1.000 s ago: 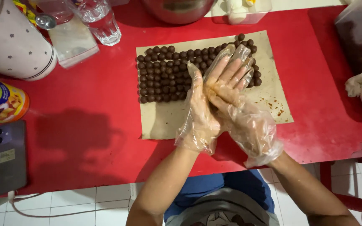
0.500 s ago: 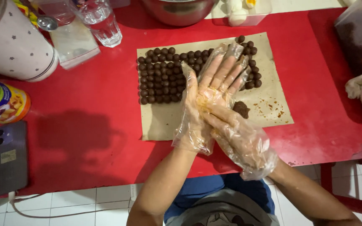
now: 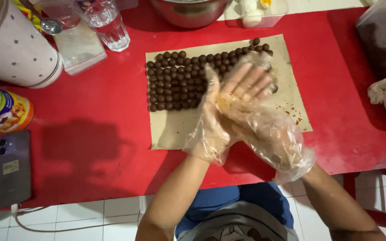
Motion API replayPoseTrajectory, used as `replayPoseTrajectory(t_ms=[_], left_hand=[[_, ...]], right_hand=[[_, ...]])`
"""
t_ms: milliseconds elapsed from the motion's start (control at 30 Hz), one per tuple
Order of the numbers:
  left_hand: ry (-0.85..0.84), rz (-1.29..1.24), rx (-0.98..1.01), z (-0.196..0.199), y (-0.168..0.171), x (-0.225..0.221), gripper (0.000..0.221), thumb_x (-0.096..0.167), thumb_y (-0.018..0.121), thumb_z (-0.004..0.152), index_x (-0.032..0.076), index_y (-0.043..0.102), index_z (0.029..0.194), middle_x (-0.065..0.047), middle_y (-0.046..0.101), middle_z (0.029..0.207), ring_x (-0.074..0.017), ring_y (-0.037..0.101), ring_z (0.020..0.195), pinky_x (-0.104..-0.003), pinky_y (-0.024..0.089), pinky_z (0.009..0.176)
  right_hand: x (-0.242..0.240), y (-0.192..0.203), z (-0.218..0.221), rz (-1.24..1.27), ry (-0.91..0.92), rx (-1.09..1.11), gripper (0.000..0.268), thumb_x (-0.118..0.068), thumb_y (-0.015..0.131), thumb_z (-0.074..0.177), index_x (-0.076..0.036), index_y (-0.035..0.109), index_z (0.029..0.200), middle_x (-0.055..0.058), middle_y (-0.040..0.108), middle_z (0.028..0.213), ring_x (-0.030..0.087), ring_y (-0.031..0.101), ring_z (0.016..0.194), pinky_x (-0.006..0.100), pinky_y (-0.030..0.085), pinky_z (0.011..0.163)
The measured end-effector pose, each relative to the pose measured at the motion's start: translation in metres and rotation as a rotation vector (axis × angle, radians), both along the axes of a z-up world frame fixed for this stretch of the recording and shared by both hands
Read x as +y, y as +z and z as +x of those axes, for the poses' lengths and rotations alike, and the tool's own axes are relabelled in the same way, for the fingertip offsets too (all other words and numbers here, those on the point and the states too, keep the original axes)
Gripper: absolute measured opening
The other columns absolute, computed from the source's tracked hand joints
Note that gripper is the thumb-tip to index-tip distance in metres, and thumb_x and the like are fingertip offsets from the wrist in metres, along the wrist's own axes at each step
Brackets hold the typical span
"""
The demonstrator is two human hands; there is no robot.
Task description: Rolling small portions of food mixture into uniform balls by hand
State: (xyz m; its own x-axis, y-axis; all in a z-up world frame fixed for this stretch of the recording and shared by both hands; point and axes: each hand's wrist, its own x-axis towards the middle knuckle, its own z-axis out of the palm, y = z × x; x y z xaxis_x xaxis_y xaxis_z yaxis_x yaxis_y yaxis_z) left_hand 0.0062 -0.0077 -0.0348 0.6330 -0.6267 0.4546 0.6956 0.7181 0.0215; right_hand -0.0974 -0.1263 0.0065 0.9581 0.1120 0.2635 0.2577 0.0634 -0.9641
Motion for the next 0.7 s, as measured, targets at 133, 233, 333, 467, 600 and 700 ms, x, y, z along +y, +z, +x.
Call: replayPoseTrajectory(t_ms=[133,233,333,467,600,700], left_hand=[[0.230,0.025,0.004,0.008,-0.009,0.003,0.076,0.060,0.014,0.120,0.002,0.047,0.156,-0.020,0.052,0.155,-0.0346,0.048,0.146,-0.049,0.031,0.131],[0.273,0.016,0.041,0.005,-0.006,0.003,0.070,0.055,0.027,0.119,-0.001,0.039,0.160,-0.024,0.043,0.160,-0.0386,0.036,0.154,-0.051,0.021,0.134],[0.227,0.312,0.271,-0.012,0.028,0.011,0.077,0.055,0.016,0.109,0.000,0.027,0.163,-0.025,0.034,0.163,-0.0371,0.030,0.155,-0.047,0.018,0.137],[0.285,0.212,0.092,-0.021,0.013,-0.007,0.072,0.055,0.034,0.109,0.007,0.032,0.163,-0.019,0.035,0.165,-0.0363,0.031,0.155,-0.052,0.016,0.135],[0.124,0.474,0.333,-0.018,0.063,0.015,0.088,0.063,0.041,0.094,0.005,0.034,0.159,-0.022,0.041,0.156,-0.0380,0.035,0.150,-0.049,0.026,0.129],[0.172,0.141,0.113,-0.010,0.017,0.009,0.073,0.063,0.031,0.116,0.003,0.045,0.156,-0.020,0.048,0.156,-0.0354,0.040,0.149,-0.049,0.028,0.130]], right_hand=[[0.012,0.003,-0.017,-0.111,-0.038,-0.063,0.046,-0.011,0.042,0.106,0.005,0.043,0.149,0.024,0.051,0.154,0.034,0.053,0.143,0.043,0.042,0.123],[0.024,0.007,-0.020,-0.221,-0.076,-0.123,0.046,-0.014,0.041,0.107,0.004,0.044,0.149,0.024,0.051,0.154,0.035,0.053,0.143,0.044,0.043,0.122],[0.031,0.015,-0.016,-0.333,-0.122,-0.187,0.047,-0.018,0.040,0.108,0.003,0.045,0.149,0.024,0.051,0.154,0.036,0.054,0.143,0.046,0.043,0.122],[0.022,0.029,0.000,-0.503,-0.183,-0.287,0.048,-0.023,0.038,0.109,0.002,0.047,0.148,0.024,0.051,0.154,0.038,0.055,0.143,0.047,0.044,0.121],[0.022,0.037,0.006,-0.672,-0.231,-0.374,0.050,-0.029,0.036,0.110,0.001,0.049,0.148,0.024,0.052,0.154,0.040,0.055,0.143,0.049,0.045,0.121],[0.015,0.032,0.006,-0.905,-0.223,-0.962,0.088,-0.063,0.054,0.105,-0.008,0.020,0.165,0.030,0.037,0.162,0.054,0.047,0.150,0.068,0.056,0.114]])
